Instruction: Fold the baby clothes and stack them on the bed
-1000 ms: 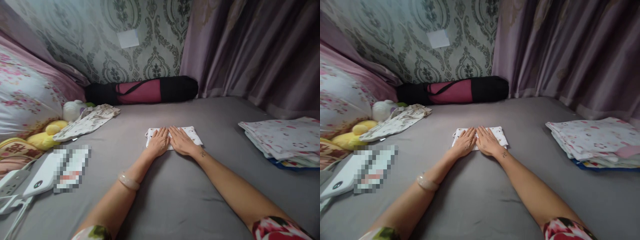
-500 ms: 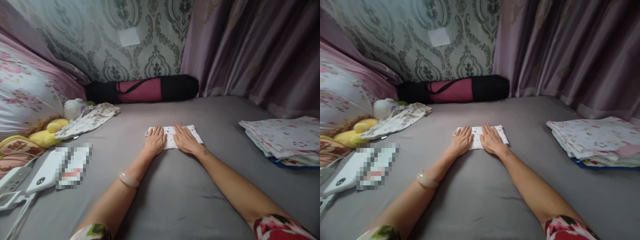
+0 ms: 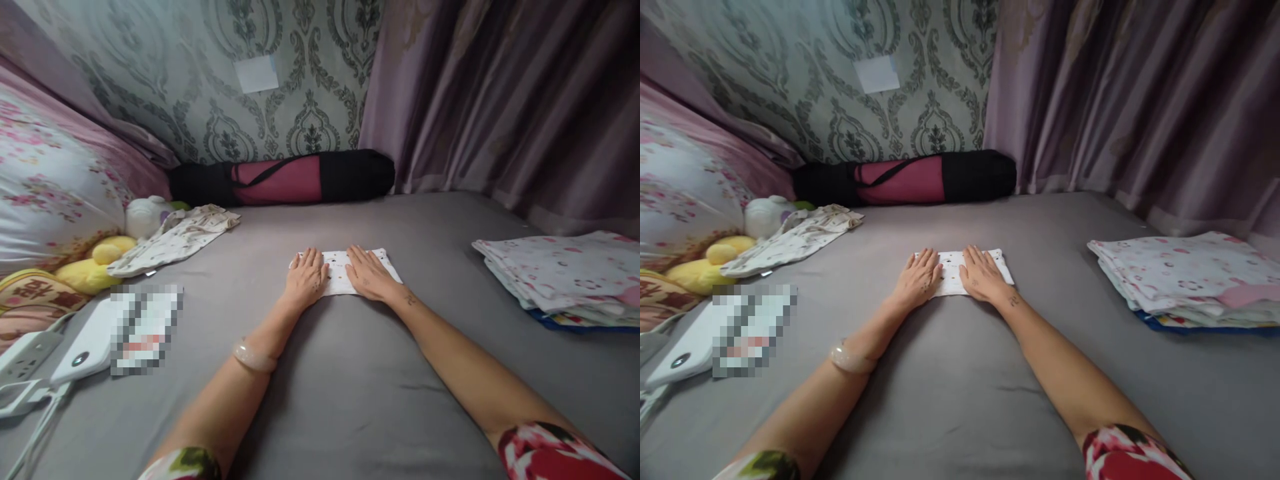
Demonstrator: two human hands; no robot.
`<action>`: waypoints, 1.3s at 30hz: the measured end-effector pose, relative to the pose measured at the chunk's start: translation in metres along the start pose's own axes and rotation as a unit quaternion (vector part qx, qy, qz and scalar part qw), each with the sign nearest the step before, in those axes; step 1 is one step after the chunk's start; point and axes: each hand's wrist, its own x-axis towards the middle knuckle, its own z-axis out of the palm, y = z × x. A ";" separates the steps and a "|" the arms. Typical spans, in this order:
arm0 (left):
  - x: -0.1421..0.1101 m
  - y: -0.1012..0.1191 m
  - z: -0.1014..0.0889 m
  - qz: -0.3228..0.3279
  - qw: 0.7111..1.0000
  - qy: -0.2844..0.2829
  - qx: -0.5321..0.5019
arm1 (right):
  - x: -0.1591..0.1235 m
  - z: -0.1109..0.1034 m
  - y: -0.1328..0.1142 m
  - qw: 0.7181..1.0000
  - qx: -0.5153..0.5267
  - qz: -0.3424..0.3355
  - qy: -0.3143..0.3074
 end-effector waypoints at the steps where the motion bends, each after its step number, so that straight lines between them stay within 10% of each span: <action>1: 0.000 -0.001 -0.001 -0.006 1.000 0.000 0.001 | 0.000 -0.002 0.001 1.000 -0.003 0.004 0.003; 11: 0.007 -0.017 0.003 -0.032 0.994 -0.080 -0.071 | 0.004 0.007 0.020 0.999 -0.026 0.038 0.002; 39: 0.007 -0.036 0.007 -0.034 0.984 -0.063 -0.164 | -0.020 -0.007 0.043 0.999 -0.009 0.031 -0.035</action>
